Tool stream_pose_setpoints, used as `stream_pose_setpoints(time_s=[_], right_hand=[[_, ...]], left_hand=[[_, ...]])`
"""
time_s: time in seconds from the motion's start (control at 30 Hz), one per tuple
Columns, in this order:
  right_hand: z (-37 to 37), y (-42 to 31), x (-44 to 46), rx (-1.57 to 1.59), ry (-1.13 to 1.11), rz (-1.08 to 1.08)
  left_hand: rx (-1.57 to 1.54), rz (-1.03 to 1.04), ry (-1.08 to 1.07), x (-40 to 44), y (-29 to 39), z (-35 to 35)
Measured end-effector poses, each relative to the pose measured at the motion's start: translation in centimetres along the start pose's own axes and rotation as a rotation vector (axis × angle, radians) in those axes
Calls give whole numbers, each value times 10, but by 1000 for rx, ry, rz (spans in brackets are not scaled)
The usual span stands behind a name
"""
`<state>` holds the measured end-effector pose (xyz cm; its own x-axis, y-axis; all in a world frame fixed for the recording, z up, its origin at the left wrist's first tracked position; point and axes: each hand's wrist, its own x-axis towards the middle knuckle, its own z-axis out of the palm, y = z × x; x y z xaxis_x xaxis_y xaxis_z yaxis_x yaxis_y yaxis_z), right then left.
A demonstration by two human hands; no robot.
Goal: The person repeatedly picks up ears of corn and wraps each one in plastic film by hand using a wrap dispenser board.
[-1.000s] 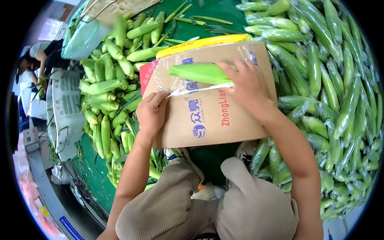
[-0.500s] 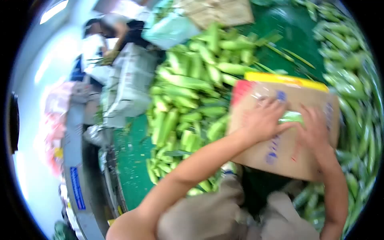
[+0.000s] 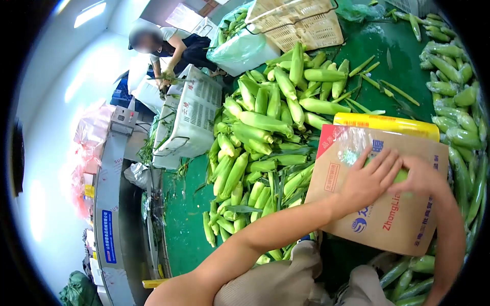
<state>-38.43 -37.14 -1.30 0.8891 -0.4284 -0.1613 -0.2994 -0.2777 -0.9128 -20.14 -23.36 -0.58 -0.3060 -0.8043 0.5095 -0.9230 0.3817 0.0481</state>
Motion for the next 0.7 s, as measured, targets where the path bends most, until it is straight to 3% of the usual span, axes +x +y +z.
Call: stream_pose_setpoints(time_s=[0.03, 0.13, 0.17, 0.27, 0.3, 0.43, 0.5, 0.57, 0.6, 0.63, 0.67, 0.7], right_hand=[[2, -9, -7, -44, -111, 168], [1, -45, -14, -374, -228, 366], [-6, -42, -11, -359, -330, 241], [11, -8, 2, -509, 154, -137], [15, -28, 6, -551, -61, 29], [34, -21, 14, -754, -71, -74], [34, -20, 17, -788, -59, -42], [44, -9, 12, -846, 21, -121], [55, 8, 7, -956, 96, -230], [70, 20, 0, -1066, 180, -339], [76, -19, -17, -726, -23, -275], [86, -60, -45, -372, -245, -207]], left_hand=[[-33, -5, -85, -8, 0, 1], [-87, -85, -336, -15, 11, -4], [-130, -128, -437, -13, 13, -7], [-312, -215, -620, -6, 7, -14], [-337, -236, -702, 3, 7, -21], [-588, -157, -867, 4, 12, -31], [-783, -290, -1183, -10, 24, -45], [-852, -292, -1239, -56, 58, -49], [-836, 110, -1520, -106, 80, -5], [-925, 127, -1624, -119, 83, -13], [-1011, 137, -1735, -132, 87, -20], [-1018, 63, -1705, -143, 76, -14]])
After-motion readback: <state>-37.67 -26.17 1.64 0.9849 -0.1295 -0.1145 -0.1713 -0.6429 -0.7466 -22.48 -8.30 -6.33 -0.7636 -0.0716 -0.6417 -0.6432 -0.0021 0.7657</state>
